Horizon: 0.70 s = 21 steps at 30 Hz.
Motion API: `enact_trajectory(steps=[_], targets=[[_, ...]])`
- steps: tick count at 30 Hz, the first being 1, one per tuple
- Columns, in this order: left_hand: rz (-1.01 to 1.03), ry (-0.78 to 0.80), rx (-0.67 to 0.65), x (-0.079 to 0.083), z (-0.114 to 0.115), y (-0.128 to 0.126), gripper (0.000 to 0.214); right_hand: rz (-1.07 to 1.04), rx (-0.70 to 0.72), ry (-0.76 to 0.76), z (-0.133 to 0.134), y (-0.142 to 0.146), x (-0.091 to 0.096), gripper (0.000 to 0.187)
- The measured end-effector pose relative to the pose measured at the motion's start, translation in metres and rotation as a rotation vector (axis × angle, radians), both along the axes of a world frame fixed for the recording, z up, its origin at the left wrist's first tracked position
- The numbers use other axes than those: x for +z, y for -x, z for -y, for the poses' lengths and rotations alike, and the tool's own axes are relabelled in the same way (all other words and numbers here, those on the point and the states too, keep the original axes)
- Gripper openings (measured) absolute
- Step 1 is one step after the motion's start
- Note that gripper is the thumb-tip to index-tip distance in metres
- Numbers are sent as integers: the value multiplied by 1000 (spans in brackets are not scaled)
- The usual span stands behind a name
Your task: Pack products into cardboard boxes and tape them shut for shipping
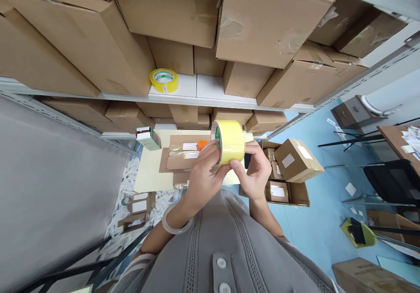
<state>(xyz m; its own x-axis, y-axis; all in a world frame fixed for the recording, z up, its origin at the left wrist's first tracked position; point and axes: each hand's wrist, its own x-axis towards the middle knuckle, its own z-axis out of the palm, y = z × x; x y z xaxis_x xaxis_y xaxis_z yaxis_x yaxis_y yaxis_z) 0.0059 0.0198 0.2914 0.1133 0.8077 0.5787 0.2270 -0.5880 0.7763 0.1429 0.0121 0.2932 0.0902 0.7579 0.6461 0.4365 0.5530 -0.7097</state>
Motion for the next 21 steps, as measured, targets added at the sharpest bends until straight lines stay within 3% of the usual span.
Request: enact_trajectory(steps=[21], targets=[[-59, -244, 32, -26, -13, 3, 14, 66, -79, -60, 7, 2, 1, 10]])
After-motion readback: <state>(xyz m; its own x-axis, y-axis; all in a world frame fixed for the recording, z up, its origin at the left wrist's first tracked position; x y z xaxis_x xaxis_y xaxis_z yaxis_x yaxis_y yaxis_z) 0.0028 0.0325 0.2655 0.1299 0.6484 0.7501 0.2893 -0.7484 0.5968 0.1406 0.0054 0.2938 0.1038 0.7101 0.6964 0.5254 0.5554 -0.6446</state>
